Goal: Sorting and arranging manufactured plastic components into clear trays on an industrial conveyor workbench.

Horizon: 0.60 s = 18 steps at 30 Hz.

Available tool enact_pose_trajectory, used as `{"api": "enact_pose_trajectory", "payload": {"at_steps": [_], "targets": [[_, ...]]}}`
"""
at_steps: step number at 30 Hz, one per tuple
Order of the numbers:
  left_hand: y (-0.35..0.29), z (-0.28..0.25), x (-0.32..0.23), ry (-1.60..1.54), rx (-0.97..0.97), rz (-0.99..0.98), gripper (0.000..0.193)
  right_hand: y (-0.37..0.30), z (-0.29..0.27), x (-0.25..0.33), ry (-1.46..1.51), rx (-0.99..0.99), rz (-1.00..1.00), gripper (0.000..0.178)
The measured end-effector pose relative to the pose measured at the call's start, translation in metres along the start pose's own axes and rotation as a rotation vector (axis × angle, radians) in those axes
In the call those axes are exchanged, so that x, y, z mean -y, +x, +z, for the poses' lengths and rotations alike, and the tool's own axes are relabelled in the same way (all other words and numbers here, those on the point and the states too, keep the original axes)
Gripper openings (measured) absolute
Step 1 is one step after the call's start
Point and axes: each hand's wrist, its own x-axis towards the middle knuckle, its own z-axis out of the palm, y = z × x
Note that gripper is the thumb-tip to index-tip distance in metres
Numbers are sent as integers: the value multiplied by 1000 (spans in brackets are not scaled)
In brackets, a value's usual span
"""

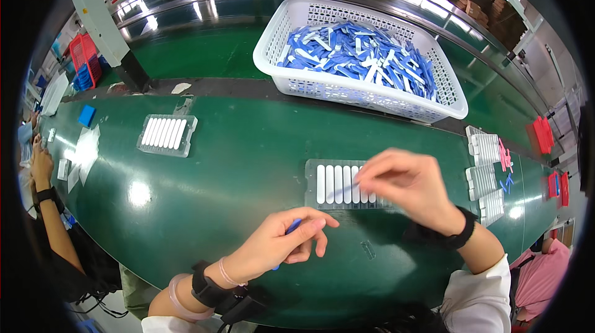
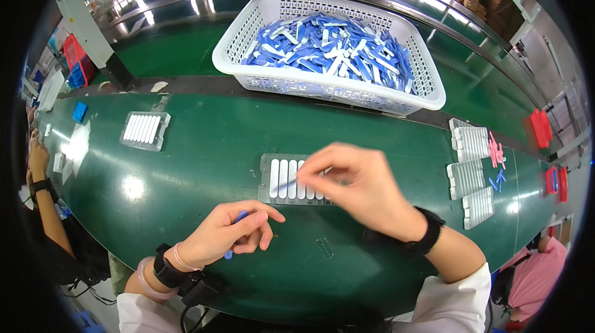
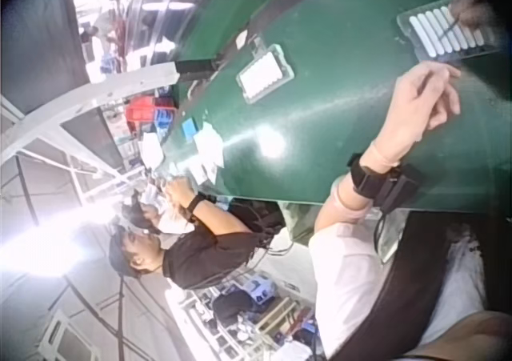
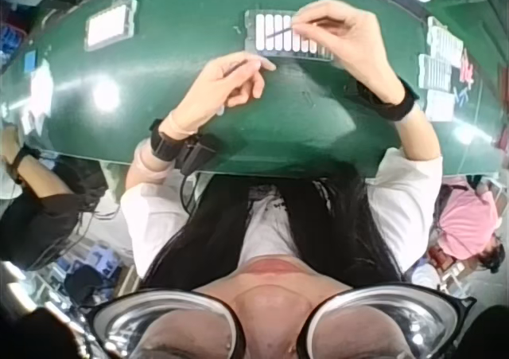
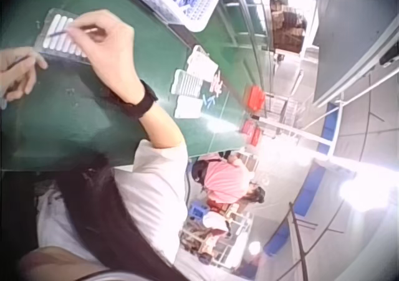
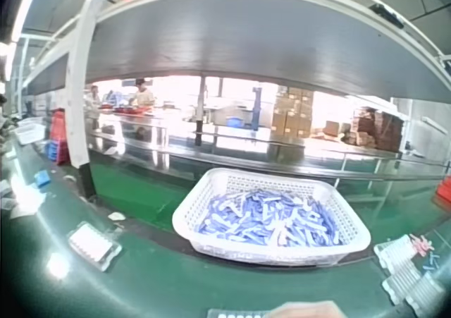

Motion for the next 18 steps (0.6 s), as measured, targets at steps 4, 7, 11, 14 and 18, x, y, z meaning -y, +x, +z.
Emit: {"api": "enact_pose_trajectory", "payload": {"at_steps": [4, 7, 11, 14, 18], "targets": [[-1, -1, 0, -14, -11, -30, 27, -2, -22, -13, -1067, -32, -553, 19], [1, -2, -1, 2, 29, -61, 28, -20, -10, -20, -1312, 47, -562, 27], [3, -2, -3, -7, 1, -48, 26, -46, 5, -14, -1461, 100, -550, 40], [1, -4, -4, -5, -1, -38, 26, -48, 1, -2, -1262, 139, -388, 56], [0, -3, 0, -68, 29, -33, 26, -26, -27, -12, -987, 224, -125, 82]]}}
